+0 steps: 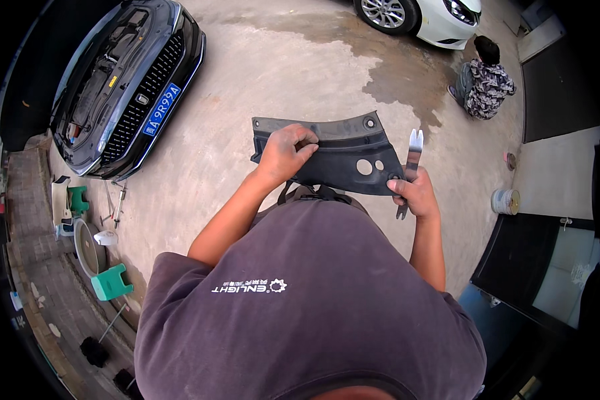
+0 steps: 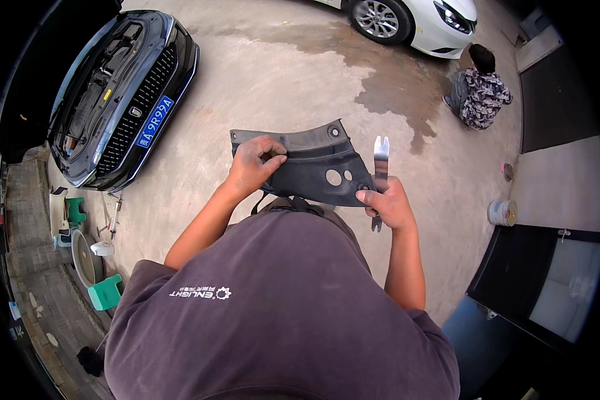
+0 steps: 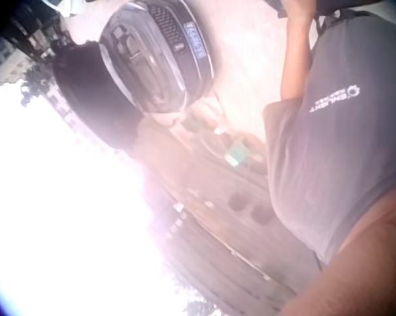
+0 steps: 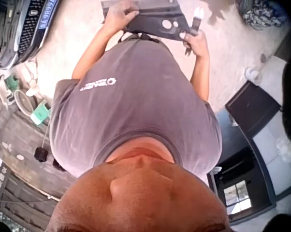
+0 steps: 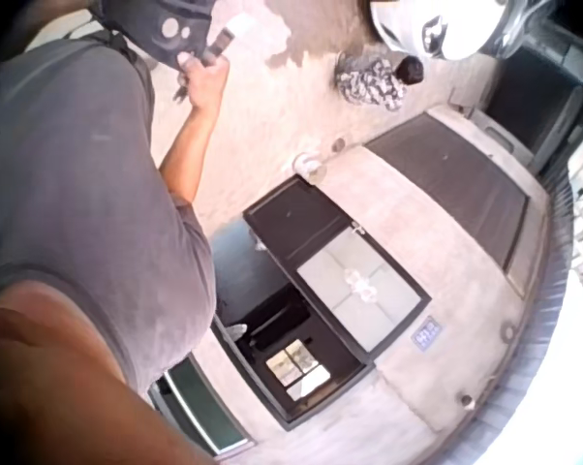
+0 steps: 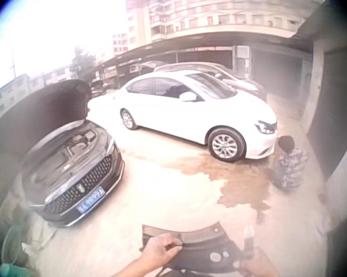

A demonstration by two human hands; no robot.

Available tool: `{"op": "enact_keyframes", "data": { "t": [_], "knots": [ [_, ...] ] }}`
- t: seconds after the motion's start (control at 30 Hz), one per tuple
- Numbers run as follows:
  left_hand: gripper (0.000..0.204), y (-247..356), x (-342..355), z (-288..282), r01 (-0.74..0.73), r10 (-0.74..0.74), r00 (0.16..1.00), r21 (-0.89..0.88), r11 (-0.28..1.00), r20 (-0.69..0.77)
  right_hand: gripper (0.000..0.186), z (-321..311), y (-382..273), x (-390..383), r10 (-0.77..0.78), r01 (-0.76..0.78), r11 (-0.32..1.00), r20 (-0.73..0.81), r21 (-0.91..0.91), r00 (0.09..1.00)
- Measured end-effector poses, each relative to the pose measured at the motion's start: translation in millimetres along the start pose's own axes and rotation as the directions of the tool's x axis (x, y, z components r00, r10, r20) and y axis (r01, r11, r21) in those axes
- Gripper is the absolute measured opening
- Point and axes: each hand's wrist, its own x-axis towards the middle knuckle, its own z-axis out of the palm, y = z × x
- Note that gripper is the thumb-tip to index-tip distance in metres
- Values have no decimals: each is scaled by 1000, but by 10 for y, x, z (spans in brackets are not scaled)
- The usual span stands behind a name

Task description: The person opens the hood of a black car and uses a pry tool to remove a plastic trim piece from the front edge of the engine bay. They then remove a second plastic trim piece from the opposite side of the engine bay and place both removed parts on the ground.

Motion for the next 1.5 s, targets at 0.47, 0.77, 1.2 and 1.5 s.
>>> {"op": "enact_keyframes", "data": {
  "t": [0.47, 0.77, 1.2, 1.5],
  "knots": [
    [17, -748, -1571, -1263, -34, 77, 967, 174, 984, -245, 19, 1815, 107, 19, 75, -17, 978, 278, -208, 958],
    [21, -1055, -2182, -1832, 26, -60, 953, -120, 992, -295, 20, 2598, 82, 132, 137, -19, 957, 397, -288, 907],
    [42, -1502, -2216, -2365, 327, -334, 938, -79, 942, -96, 15, 3078, -6, 1056, 287, -42, 893, 497, -447, 819],
    [43, -2227, -1077, -2809, 460, -468, 881, -111, 881, -65, 18, 3060, -111, 2702, 361, -180, 911, 506, -372, 783]
  ]
}}
